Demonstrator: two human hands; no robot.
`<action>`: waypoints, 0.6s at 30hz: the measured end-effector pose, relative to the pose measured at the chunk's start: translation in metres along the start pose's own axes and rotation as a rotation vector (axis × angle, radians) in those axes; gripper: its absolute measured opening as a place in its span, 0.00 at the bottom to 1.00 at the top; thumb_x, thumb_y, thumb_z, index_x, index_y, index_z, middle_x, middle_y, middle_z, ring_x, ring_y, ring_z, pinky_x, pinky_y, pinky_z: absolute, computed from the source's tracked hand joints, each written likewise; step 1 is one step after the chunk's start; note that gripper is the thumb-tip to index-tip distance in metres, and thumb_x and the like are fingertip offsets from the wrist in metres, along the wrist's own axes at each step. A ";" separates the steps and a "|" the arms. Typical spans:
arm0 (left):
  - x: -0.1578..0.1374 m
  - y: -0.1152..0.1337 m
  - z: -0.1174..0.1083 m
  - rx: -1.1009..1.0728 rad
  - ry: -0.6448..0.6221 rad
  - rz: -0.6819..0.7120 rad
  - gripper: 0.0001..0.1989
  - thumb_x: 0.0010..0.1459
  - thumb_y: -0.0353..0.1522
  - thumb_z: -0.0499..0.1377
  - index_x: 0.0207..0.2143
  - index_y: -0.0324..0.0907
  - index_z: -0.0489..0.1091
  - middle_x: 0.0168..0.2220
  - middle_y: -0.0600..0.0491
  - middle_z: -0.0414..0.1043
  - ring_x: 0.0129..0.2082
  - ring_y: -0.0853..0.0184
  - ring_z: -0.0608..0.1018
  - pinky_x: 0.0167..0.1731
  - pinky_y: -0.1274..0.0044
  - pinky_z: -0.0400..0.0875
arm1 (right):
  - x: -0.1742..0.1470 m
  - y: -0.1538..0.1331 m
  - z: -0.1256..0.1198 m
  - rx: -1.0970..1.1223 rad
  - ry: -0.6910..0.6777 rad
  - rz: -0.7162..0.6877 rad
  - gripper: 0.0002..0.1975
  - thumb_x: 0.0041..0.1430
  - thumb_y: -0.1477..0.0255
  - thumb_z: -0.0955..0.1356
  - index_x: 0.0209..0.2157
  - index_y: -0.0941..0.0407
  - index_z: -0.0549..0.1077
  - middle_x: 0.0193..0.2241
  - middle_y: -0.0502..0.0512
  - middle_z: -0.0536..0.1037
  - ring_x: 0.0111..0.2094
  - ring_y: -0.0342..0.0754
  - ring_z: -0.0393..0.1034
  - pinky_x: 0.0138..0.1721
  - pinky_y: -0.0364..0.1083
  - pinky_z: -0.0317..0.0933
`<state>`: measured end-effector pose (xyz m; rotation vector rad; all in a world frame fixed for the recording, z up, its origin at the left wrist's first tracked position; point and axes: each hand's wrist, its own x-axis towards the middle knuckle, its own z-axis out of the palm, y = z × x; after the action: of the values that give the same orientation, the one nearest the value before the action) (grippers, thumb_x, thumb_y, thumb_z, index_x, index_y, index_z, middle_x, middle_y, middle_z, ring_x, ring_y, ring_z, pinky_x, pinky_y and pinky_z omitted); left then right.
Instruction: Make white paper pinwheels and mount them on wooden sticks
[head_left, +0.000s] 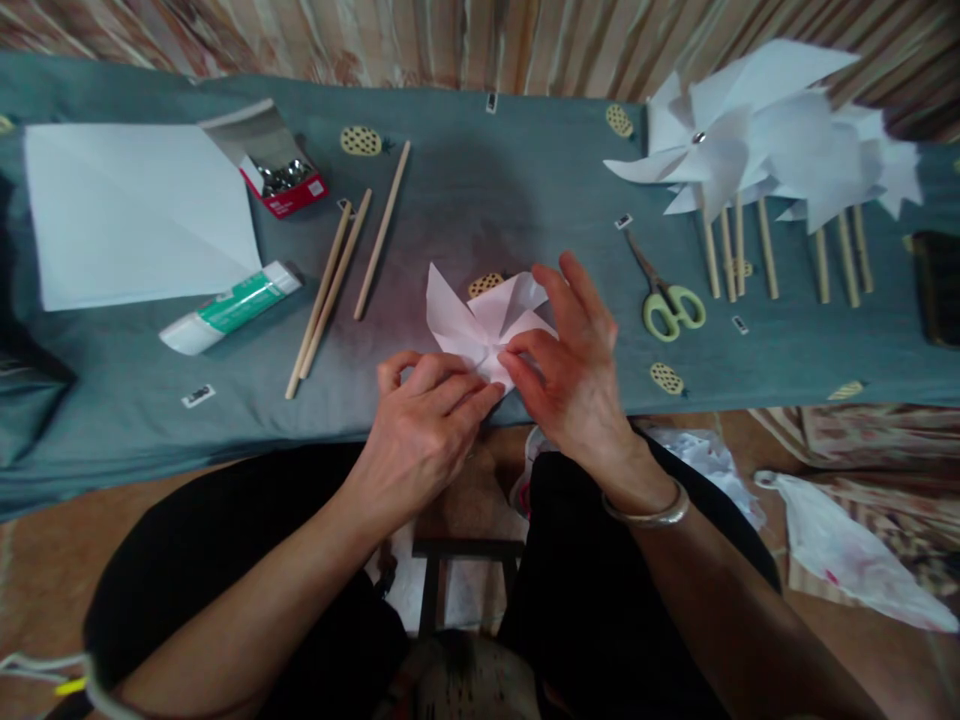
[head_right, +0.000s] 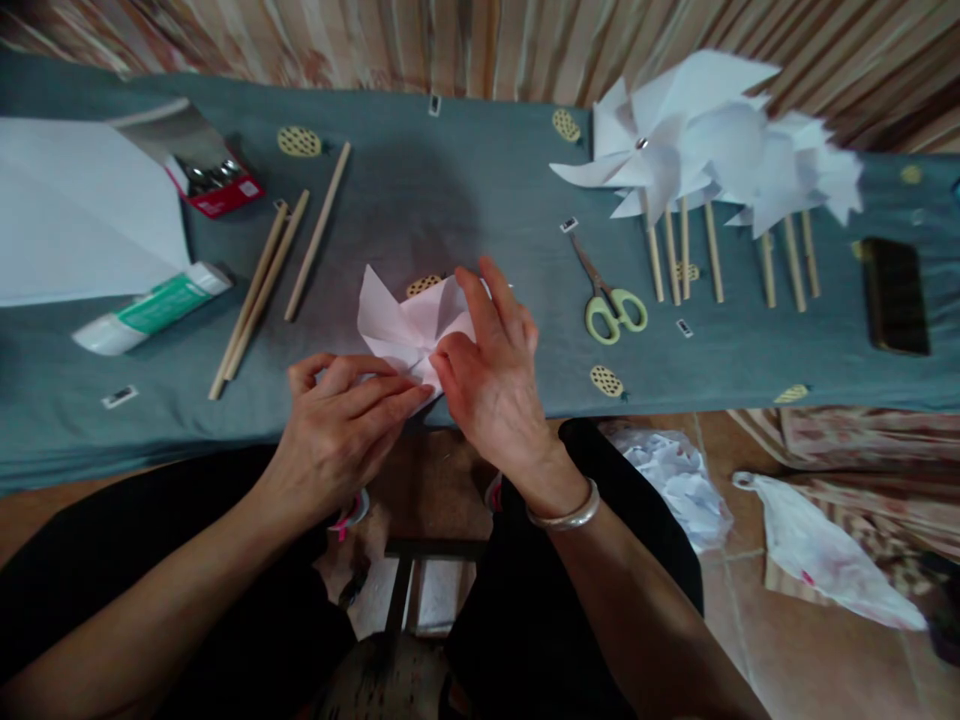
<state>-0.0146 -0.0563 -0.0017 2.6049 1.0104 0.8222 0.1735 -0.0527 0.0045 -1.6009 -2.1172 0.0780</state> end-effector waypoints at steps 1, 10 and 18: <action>0.000 0.000 0.000 0.005 -0.001 -0.004 0.10 0.65 0.28 0.57 0.48 0.43 0.73 0.42 0.52 0.81 0.45 0.60 0.76 0.48 0.64 0.57 | 0.000 -0.001 0.000 -0.004 -0.005 -0.001 0.07 0.63 0.72 0.66 0.32 0.50 0.75 0.63 0.50 0.66 0.69 0.59 0.49 0.62 0.67 0.56; 0.001 0.001 0.004 0.007 0.014 -0.033 0.08 0.66 0.30 0.56 0.43 0.48 0.73 0.40 0.56 0.80 0.45 0.60 0.75 0.48 0.64 0.57 | -0.003 0.000 0.004 0.017 0.006 -0.003 0.07 0.62 0.74 0.66 0.31 0.52 0.75 0.65 0.55 0.63 0.69 0.60 0.48 0.65 0.65 0.52; 0.002 0.002 0.006 0.010 0.021 -0.026 0.08 0.64 0.29 0.58 0.45 0.44 0.73 0.39 0.54 0.80 0.45 0.61 0.75 0.48 0.64 0.58 | -0.004 0.000 0.000 -0.009 0.030 -0.003 0.07 0.63 0.71 0.66 0.32 0.52 0.76 0.63 0.59 0.66 0.68 0.61 0.51 0.63 0.64 0.54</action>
<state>-0.0085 -0.0561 -0.0050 2.5914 1.0543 0.8417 0.1745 -0.0566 0.0032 -1.5948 -2.0996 0.0426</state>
